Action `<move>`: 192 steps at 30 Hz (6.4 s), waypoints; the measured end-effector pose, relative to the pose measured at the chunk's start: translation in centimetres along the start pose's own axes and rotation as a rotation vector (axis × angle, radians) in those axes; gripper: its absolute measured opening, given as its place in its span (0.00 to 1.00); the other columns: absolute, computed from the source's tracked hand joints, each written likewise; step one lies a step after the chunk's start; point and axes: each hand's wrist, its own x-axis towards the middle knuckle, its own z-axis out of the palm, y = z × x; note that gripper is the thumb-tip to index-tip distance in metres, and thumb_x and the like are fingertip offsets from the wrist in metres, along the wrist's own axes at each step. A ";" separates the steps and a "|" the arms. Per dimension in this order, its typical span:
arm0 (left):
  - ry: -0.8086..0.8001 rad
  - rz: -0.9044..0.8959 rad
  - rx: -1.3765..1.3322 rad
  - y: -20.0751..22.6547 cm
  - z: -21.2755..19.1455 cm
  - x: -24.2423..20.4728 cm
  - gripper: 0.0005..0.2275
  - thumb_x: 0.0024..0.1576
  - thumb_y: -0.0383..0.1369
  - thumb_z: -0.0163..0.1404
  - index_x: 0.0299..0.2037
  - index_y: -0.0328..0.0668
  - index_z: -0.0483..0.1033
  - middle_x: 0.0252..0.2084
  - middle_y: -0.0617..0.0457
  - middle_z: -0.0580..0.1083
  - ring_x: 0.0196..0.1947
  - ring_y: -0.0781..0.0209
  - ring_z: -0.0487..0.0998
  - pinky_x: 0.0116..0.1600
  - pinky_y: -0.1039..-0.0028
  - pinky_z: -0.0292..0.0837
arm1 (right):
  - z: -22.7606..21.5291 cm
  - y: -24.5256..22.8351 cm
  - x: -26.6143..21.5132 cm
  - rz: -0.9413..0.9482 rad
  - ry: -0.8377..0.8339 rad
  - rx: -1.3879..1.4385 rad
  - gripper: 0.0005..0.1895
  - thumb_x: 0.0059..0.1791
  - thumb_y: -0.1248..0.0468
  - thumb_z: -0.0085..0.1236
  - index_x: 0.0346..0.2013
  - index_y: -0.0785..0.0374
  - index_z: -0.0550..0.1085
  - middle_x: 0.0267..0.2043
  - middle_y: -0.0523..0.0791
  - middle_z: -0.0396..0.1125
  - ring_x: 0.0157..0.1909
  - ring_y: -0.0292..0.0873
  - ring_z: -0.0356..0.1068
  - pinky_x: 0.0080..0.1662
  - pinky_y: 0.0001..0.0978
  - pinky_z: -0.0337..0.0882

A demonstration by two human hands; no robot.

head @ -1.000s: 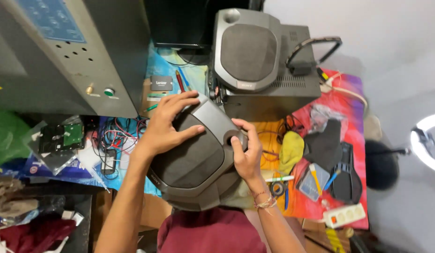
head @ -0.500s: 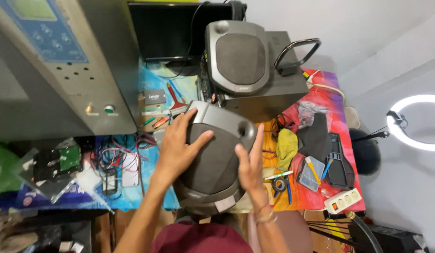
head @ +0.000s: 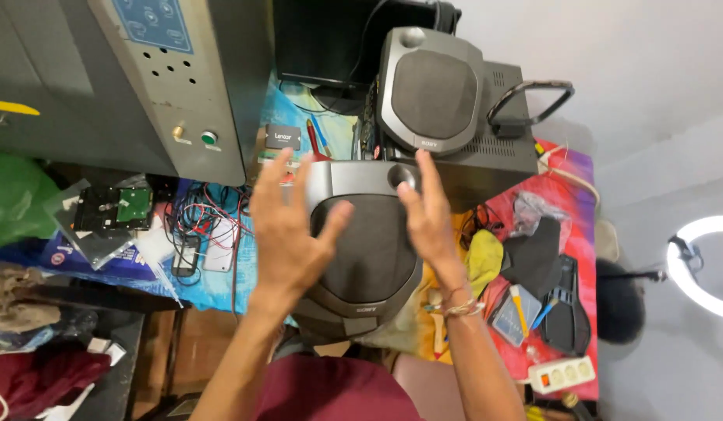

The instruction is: The person handles a gray electronic device, turning it over to inspect its sides and back. They then pick up a Sony speaker and a black plastic frame, manipulating the frame with their hands. Finally, the person uses a yellow cloth to wipe the surface of the speaker and organizes various tools and small items on the cluttered workbench.

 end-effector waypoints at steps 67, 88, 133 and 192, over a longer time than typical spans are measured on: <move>-1.294 -0.151 -0.095 14.1 25.7 -16.5 0.11 0.58 0.44 0.51 0.45 0.53 0.76 0.50 0.62 0.77 0.41 0.59 0.80 0.36 0.62 0.72 | -16.7 27.6 -20.6 0.522 0.247 0.164 0.10 0.54 0.57 0.51 0.42 0.60 0.72 0.40 0.47 0.79 0.32 0.41 0.82 0.35 0.26 0.77; -1.064 -0.259 -0.099 9.9 42.7 -23.8 0.20 0.49 0.37 0.63 0.52 0.51 0.76 0.66 0.42 0.55 0.64 0.28 0.64 0.61 0.49 0.71 | -18.5 40.5 -25.9 0.541 0.306 -0.495 0.21 0.41 0.66 0.64 0.48 0.58 0.76 0.44 0.49 0.70 0.48 0.58 0.73 0.51 0.49 0.74; -0.639 -0.481 -0.700 10.0 29.4 -14.9 0.12 0.63 0.24 0.47 0.52 0.43 0.82 0.37 0.50 0.78 0.39 0.62 0.77 0.44 0.73 0.75 | -13.6 33.9 -20.2 0.529 0.086 -0.008 0.16 0.56 0.58 0.46 0.49 0.70 0.69 0.46 0.62 0.71 0.56 0.65 0.70 0.58 0.55 0.68; -0.089 0.077 0.109 2.1 1.0 -0.2 0.15 0.54 0.35 0.61 0.51 0.47 0.78 0.58 0.49 0.68 0.60 0.41 0.70 0.57 0.56 0.65 | -3.2 1.0 3.9 -0.096 -0.086 0.158 0.28 0.45 0.67 0.70 0.39 0.53 0.54 0.37 0.38 0.71 0.37 0.31 0.69 0.41 0.20 0.67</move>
